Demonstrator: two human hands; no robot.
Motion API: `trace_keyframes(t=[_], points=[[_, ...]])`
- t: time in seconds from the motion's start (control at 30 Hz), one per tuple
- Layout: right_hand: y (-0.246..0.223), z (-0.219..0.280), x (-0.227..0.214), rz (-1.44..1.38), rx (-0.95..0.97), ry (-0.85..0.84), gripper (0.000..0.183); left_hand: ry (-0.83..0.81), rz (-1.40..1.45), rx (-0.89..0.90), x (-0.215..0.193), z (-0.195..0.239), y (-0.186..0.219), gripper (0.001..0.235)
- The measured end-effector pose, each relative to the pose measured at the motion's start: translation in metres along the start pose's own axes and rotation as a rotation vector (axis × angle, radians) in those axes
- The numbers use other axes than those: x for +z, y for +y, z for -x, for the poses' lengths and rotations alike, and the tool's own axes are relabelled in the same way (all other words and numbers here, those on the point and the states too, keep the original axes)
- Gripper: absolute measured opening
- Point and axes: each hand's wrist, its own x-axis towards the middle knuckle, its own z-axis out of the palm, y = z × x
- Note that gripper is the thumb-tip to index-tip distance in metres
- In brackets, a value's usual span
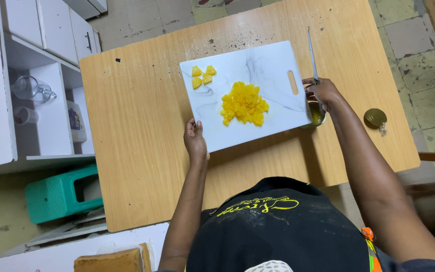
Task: The person uses a knife to chop yellow fruit into small pieces on a white cutting board. They repeatedly cut the fruit and occasionally transfer some pieces into a metal cup.
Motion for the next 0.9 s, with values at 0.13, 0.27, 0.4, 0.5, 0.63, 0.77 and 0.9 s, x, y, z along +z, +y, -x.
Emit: trace_keyframes(t=[0.13, 0.27, 0.4, 0.5, 0.63, 0.77, 0.9], points=[[0.009, 0.009, 0.010, 0.036, 0.001, -0.009, 0.036, 0.048, 0.003, -0.004, -0.017, 0.000, -0.025, 0.019], [0.015, 0.004, 0.023, 0.078, -0.054, 0.012, 0.033, 0.146, -0.118, -0.008, -0.035, -0.020, -0.060, 0.022], [0.031, 0.001, 0.054, 0.150, -0.139, 0.008, 0.033, 0.201, -0.680, -0.165, -0.048, -0.012, -0.045, 0.042], [0.012, 0.043, 0.093, 0.233, -0.231, -0.049, 0.034, 0.212, -0.884, -0.143, -0.077, -0.018, -0.055, 0.044], [0.097, 0.000, 0.137, 0.298, -0.126, 0.023, 0.038, 0.245, -0.953, -0.105, -0.114, -0.044, -0.101, 0.041], [0.133, -0.013, 0.161, 0.290, 0.014, 0.077, 0.037, 0.239, -0.956, -0.038, -0.124, -0.052, -0.116, 0.035], [0.138, -0.020, 0.161, 0.303, 0.043, 0.094, 0.036, 0.215, -1.010, 0.092, -0.111, -0.045, -0.103, 0.029]])
